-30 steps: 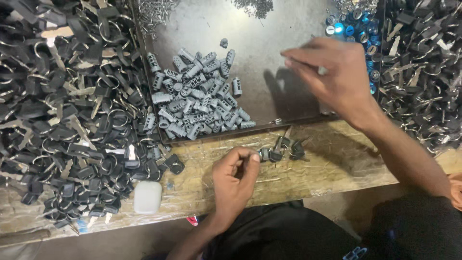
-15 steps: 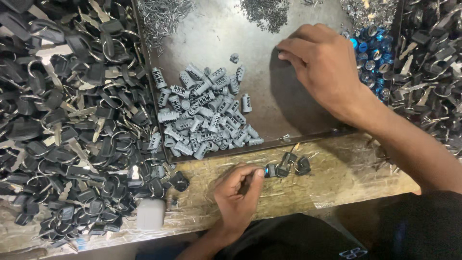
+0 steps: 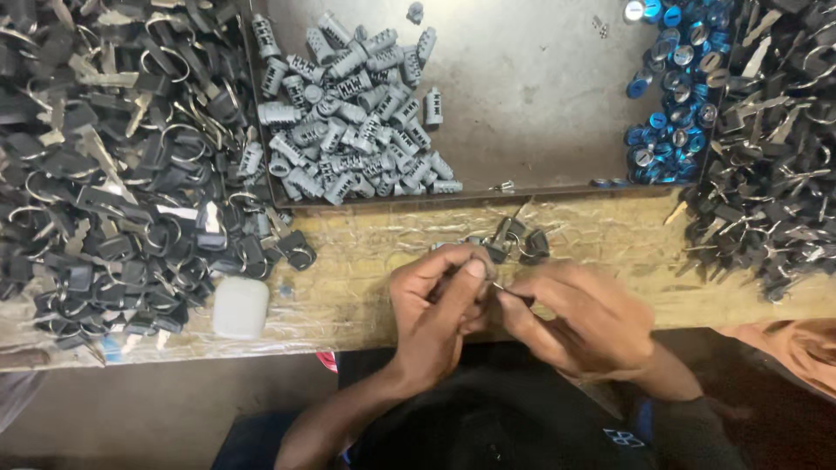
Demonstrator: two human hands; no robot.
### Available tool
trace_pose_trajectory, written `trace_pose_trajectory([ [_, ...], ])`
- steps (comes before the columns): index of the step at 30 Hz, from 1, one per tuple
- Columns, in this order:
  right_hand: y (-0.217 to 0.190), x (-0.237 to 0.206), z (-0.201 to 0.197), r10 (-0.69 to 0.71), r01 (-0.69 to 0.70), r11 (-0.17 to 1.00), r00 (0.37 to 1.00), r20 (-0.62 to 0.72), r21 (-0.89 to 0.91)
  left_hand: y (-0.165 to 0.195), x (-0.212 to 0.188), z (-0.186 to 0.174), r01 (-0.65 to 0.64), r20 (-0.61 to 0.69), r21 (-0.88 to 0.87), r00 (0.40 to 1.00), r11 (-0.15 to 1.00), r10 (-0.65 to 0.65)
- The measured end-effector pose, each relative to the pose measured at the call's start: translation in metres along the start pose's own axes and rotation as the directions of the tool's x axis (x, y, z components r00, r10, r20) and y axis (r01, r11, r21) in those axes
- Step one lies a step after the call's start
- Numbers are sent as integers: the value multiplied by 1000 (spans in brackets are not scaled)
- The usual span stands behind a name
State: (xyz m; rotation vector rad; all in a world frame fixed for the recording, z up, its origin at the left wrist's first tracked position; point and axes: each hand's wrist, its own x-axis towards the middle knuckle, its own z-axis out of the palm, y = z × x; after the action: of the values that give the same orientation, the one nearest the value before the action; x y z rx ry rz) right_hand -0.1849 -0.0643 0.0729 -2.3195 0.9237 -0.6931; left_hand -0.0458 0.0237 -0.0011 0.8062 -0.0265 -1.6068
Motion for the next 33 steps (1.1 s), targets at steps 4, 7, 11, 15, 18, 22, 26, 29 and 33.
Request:
trace_pose_trajectory([
  [4, 0, -30, 22, -60, 39, 992, 982, -177, -122, -9, -7, 10, -75, -35, 95, 996, 993, 79],
  [7, 1, -40, 24, -136, 99, 981, 966, -221, -169, -12, -12, 12, -206, -14, 348, 974, 915, 225],
  [11, -2, -44, 23, -165, 118, 973, 956, -244, -197, -20, -22, 14, -269, -1, 435, 954, 860, 299],
  [15, -4, -46, 27, -154, 131, 984, 966, -208, -122, -22, -26, 10, -258, -25, 410, 955, 875, 294],
  [18, -3, -48, 32, -168, 122, 975, 953, -253, -188, -20, -26, 8, -282, 0, 430, 950, 858, 313],
  [22, -3, -43, 37, -252, 218, 965, 922, -294, -144, -12, -26, 8, -357, 84, 432, 930, 828, 357],
  [26, -2, -34, 28, -116, 124, 992, 975, -189, 29, -1, -24, 8, -324, 31, 504, 933, 801, 358],
  [29, 5, -29, 19, -75, 78, 993, 996, -40, 84, 10, -16, 2, -392, 142, 672, 901, 629, 410],
  [33, 15, -27, 20, -49, 48, 989, 999, 6, 137, 23, -1, -8, -299, 231, 482, 950, 824, 210],
])
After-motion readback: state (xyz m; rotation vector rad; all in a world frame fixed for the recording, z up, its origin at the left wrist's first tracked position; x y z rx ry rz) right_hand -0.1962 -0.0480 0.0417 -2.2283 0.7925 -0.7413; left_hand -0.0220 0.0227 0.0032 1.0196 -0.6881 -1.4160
